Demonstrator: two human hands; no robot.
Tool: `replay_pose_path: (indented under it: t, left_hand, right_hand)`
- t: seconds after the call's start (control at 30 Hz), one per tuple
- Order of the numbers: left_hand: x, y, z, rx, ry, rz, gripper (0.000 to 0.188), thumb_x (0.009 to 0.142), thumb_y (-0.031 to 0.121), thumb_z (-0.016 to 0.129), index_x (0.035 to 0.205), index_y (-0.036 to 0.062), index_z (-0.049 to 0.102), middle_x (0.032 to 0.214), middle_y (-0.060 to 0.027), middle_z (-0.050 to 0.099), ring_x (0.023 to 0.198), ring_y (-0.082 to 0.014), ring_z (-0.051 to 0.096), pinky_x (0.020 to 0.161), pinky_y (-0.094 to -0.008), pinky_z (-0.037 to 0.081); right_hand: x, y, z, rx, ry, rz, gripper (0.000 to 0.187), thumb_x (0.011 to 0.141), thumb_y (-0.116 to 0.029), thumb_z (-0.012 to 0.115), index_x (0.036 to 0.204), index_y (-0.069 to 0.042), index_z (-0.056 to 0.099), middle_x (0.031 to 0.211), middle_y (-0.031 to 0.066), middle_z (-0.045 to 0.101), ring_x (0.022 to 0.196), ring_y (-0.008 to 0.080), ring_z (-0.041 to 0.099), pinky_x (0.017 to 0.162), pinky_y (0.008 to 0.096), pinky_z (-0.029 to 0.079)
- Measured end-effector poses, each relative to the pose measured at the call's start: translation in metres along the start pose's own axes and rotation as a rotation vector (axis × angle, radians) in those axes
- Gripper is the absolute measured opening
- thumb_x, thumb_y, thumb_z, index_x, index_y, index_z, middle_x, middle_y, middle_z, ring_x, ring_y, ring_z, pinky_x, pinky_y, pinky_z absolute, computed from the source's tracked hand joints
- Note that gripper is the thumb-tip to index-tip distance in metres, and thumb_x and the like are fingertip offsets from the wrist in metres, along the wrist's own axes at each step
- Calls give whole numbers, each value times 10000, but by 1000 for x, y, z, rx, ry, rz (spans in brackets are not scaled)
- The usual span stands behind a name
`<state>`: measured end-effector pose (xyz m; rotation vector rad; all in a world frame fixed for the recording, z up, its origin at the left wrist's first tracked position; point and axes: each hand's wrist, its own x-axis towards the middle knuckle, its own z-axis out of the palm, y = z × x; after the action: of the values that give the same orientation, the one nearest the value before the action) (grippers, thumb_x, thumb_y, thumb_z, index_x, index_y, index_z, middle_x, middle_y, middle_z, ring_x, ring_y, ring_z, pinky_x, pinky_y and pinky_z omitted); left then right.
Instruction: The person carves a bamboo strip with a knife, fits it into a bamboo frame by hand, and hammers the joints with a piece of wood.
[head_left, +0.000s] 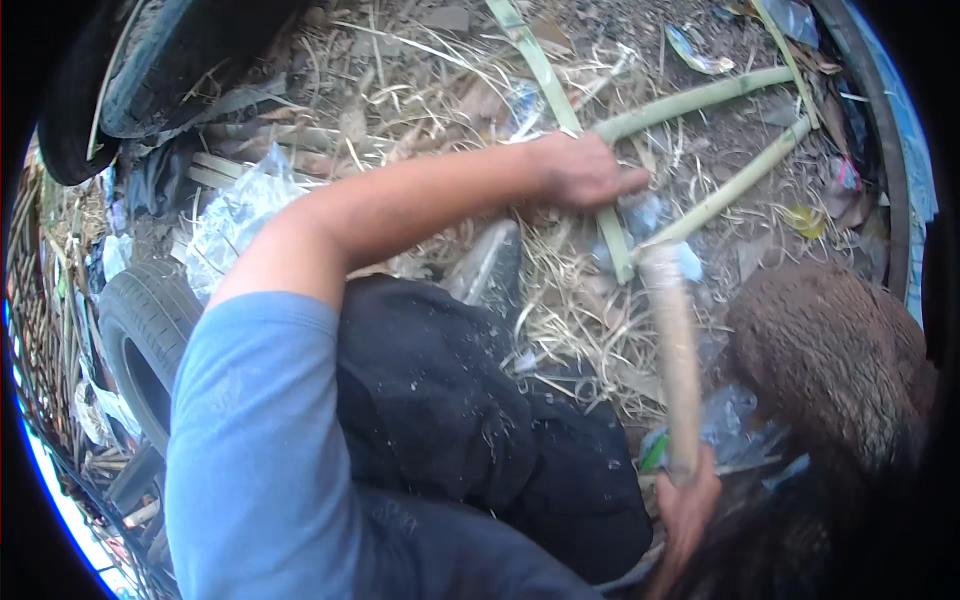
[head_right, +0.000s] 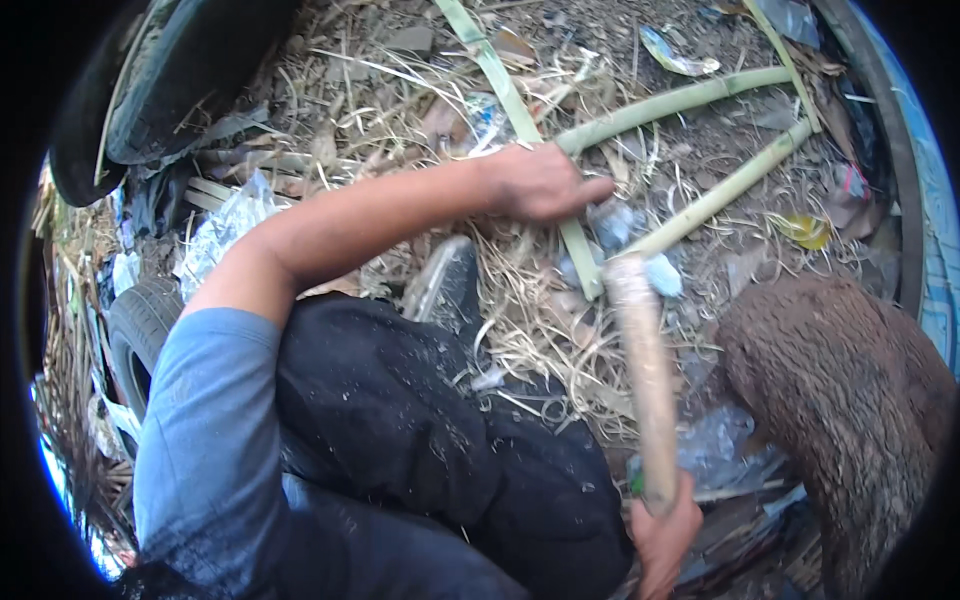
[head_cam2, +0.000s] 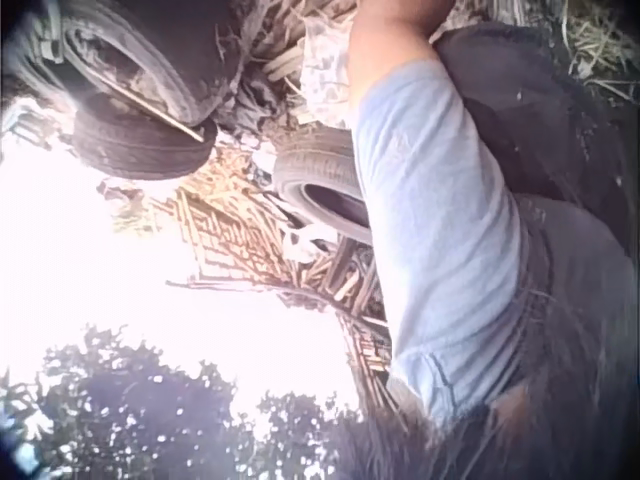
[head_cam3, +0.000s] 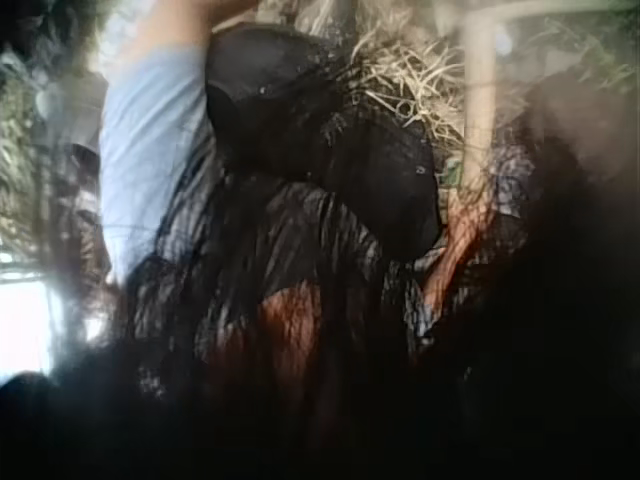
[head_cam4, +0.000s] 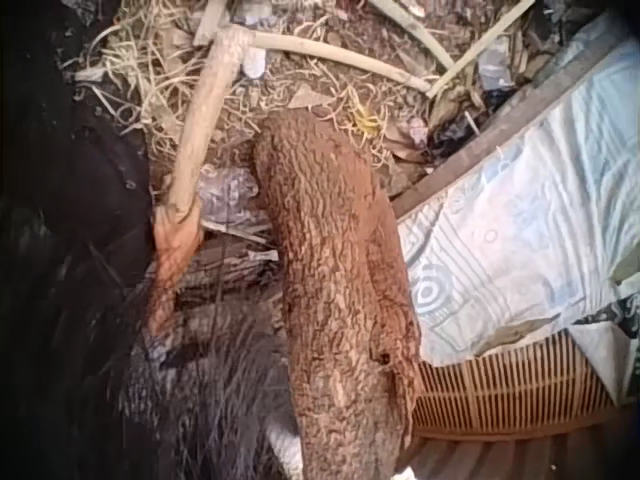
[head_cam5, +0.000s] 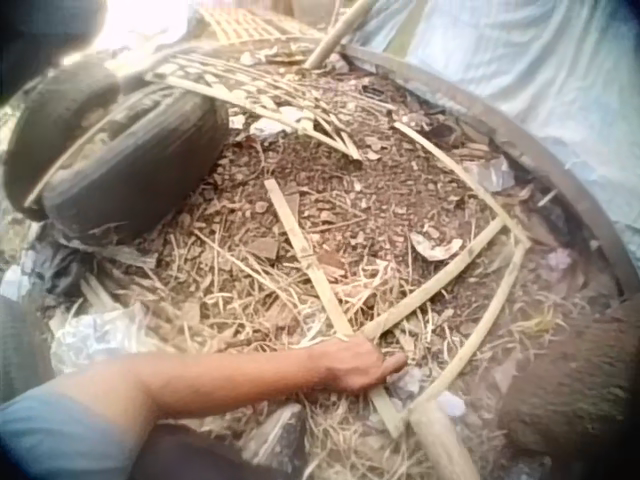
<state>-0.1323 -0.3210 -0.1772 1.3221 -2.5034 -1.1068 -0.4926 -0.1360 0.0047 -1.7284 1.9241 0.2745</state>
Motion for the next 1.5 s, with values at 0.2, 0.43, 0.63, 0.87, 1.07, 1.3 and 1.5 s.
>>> replay_pose_path:
  t: [0.2,0.43,0.63,0.87,1.07,1.3,1.5]
  left_hand:
    - [9,-11,2,138,88,88,231,988,266,309,971,48,381,560,-135,523,526,-349,554,462,-507,425]
    - [5,-5,-6,108,50,49,213,987,256,300,978,60,383,575,-139,532,542,-360,559,477,-509,432]
    - [7,-10,0,135,21,45,216,964,248,333,1045,56,390,628,-174,567,612,-397,588,509,-526,441]
    - [7,-4,-5,83,-25,-32,215,975,237,311,1052,59,405,615,-163,556,589,-373,579,518,-528,447]
    - [4,-14,-5,126,3,15,294,1004,266,229,1026,35,410,679,-197,570,614,-363,588,547,-486,494]
    - [4,16,-6,108,-68,-50,332,1018,318,194,1029,93,439,606,-141,519,502,-281,518,429,-451,436]
    - [3,-23,-8,9,23,-63,328,1016,333,256,1074,64,433,538,-95,480,450,-264,471,417,-466,376]
  right_hand:
    - [25,-1,17,-86,-96,11,468,602,-89,684,1043,8,562,847,235,655,836,415,670,742,426,517]
    - [10,6,27,-25,-66,19,573,615,-83,690,1158,28,544,866,211,674,824,392,681,736,437,518]
    - [3,2,17,-69,-30,-39,516,605,-88,728,1083,-6,553,849,215,662,832,348,673,725,413,507]
    - [4,-24,1,144,46,47,431,614,-39,682,1030,8,580,823,178,660,784,258,673,722,370,513]
    - [9,5,15,69,-65,74,561,612,-152,749,1119,-27,543,873,256,617,907,422,606,798,446,486]
    - [3,32,42,22,-80,-5,461,613,-126,755,999,19,550,819,191,610,759,293,625,726,369,502]
    - [13,-11,21,203,-8,-12,473,618,-112,712,1047,39,579,811,182,663,776,305,673,712,394,510]
